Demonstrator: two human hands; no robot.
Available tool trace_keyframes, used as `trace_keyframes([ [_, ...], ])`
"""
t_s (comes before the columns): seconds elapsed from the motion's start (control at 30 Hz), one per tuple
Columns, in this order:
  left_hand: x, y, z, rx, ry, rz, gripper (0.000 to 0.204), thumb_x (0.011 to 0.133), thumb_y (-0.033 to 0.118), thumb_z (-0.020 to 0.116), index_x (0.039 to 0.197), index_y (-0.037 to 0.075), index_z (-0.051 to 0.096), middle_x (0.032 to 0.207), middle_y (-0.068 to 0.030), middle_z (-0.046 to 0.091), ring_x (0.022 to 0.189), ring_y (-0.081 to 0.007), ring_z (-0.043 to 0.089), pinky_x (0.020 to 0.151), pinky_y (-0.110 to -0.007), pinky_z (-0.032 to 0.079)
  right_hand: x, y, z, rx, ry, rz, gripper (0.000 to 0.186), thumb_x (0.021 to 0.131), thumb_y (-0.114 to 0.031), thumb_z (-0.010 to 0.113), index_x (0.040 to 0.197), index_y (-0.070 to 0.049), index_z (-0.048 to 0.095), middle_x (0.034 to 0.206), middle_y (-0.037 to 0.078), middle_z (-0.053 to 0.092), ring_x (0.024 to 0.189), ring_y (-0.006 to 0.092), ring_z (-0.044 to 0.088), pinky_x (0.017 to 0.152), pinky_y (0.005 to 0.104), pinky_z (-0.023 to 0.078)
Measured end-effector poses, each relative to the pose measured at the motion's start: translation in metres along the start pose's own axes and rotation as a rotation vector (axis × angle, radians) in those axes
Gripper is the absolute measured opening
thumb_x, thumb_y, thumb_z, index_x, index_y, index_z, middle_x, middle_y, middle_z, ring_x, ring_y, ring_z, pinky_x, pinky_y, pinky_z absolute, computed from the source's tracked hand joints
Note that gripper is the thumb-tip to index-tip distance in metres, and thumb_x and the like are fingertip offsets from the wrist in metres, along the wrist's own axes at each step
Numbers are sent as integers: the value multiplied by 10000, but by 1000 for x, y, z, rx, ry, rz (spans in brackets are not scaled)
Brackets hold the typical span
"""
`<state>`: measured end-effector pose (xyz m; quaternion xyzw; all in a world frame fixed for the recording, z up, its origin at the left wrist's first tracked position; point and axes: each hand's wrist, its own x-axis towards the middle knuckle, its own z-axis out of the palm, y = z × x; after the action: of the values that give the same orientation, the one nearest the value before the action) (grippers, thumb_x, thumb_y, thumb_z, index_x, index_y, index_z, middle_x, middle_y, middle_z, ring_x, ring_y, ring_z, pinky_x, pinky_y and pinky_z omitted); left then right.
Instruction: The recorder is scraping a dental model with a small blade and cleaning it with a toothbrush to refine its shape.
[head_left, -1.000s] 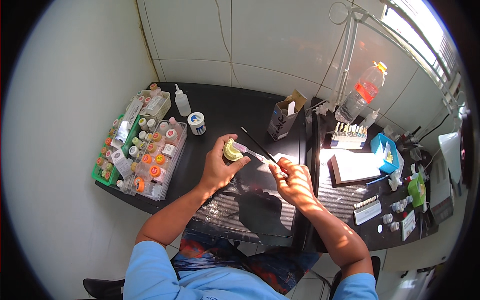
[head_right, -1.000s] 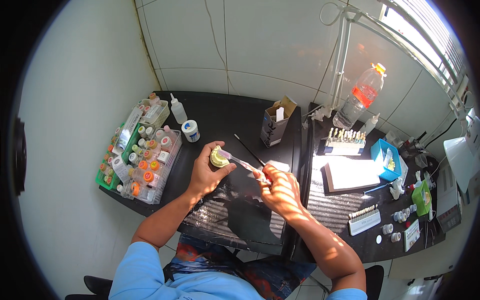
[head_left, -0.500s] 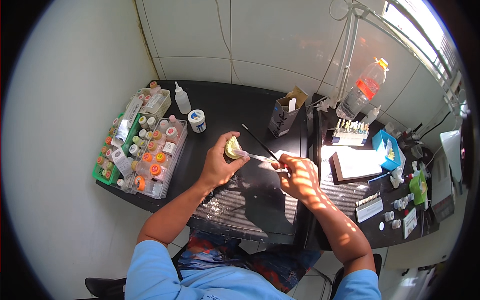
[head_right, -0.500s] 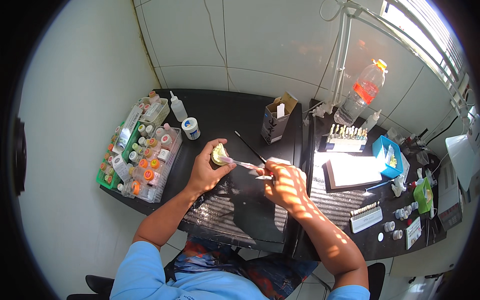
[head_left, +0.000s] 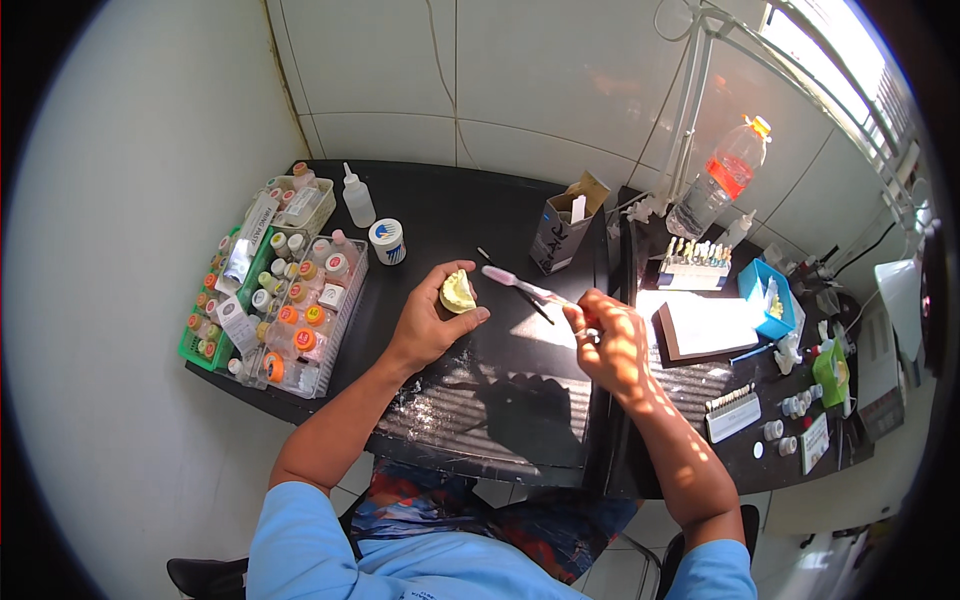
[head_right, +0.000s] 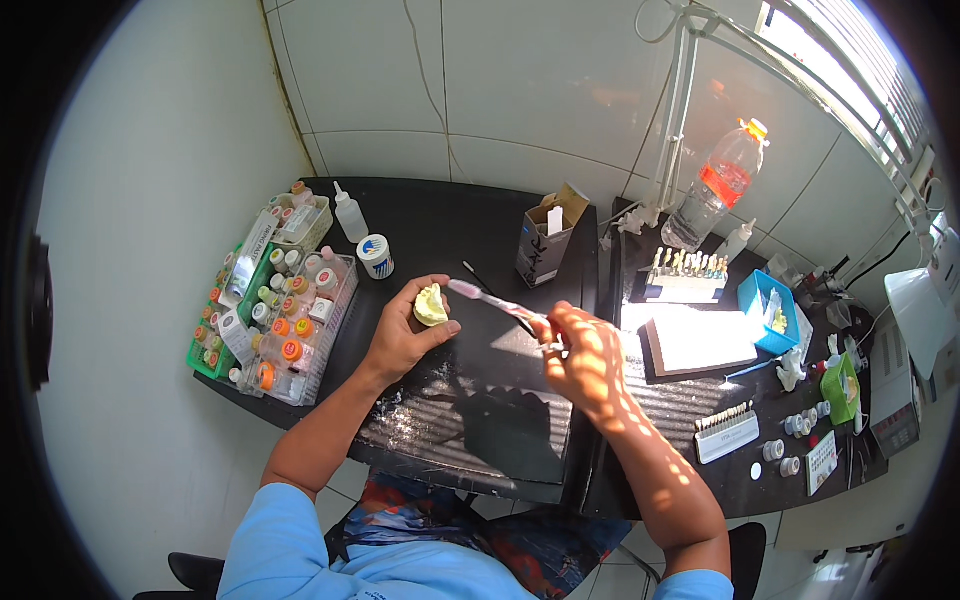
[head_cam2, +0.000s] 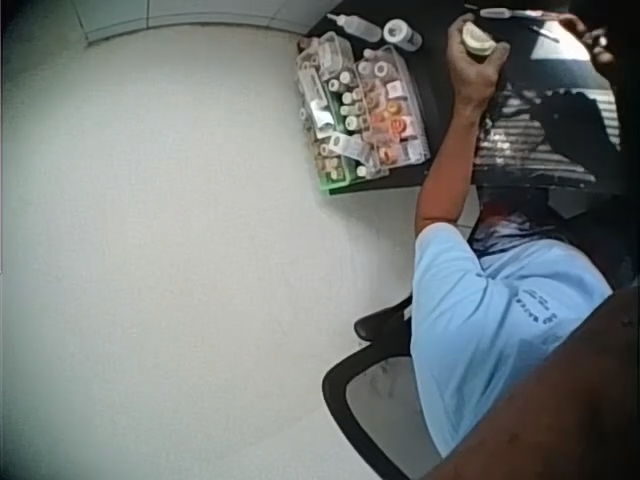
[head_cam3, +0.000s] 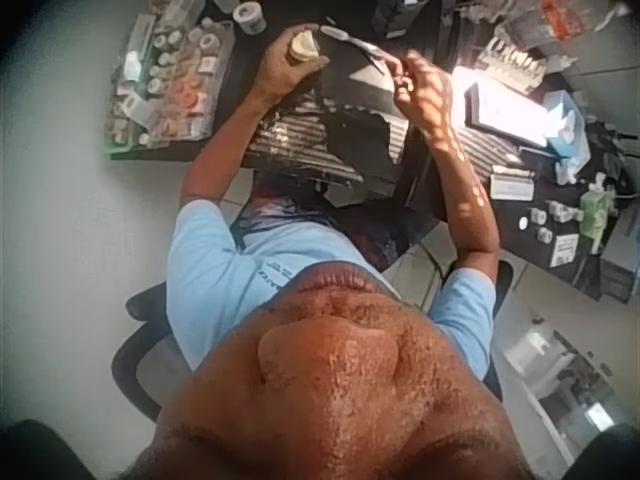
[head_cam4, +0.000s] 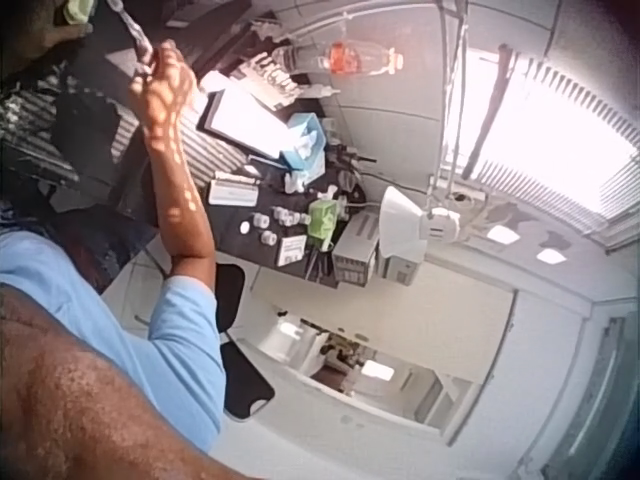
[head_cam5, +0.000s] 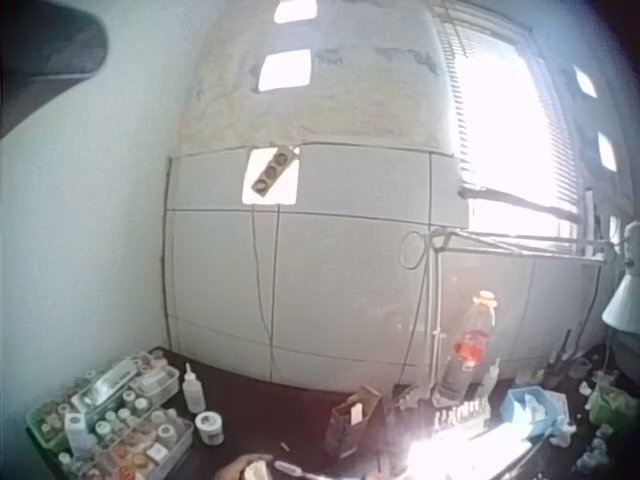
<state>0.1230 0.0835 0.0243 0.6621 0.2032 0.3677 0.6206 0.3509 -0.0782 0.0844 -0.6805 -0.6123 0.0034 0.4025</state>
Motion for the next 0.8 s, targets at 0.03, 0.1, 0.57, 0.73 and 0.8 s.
trace_keyframes([
  [0.03,-1,2,1,-44,-12,-27,672,920,-21,854,1521,22,557,1138,5,610,1057,-72,626,942,-235,550,-2,-6,7,72,14,-16,256,1005,-150,781,846,-3,644,683,156,626,599,329,629,594,431,476],
  [0.1,-5,10,3,-52,-42,-92,671,916,-24,843,1522,21,558,1145,3,608,1057,-68,619,942,-235,543,-6,-20,4,-30,-79,-3,258,1011,-166,770,853,-14,634,673,149,587,583,330,592,587,419,461],
  [0.57,4,11,-33,-160,-630,-283,623,864,-13,740,1451,37,537,1161,-8,621,1028,-74,620,881,-254,540,9,7,-7,49,-196,-234,377,974,-214,802,747,3,593,644,139,511,563,341,528,566,444,409],
  [0.73,3,10,-33,-160,-673,-283,590,878,-5,718,1448,25,570,1154,-4,648,1009,-72,614,876,-251,527,5,10,-3,7,-172,-239,400,951,-223,840,732,-8,584,640,145,543,560,332,579,547,445,427],
  [0.8,5,11,-31,18,-697,-200,574,884,-8,707,1443,17,581,1163,0,657,998,-73,612,879,-260,522,10,13,-8,-40,-145,-258,403,944,-226,850,731,-10,584,640,143,551,560,333,585,543,443,430],
])
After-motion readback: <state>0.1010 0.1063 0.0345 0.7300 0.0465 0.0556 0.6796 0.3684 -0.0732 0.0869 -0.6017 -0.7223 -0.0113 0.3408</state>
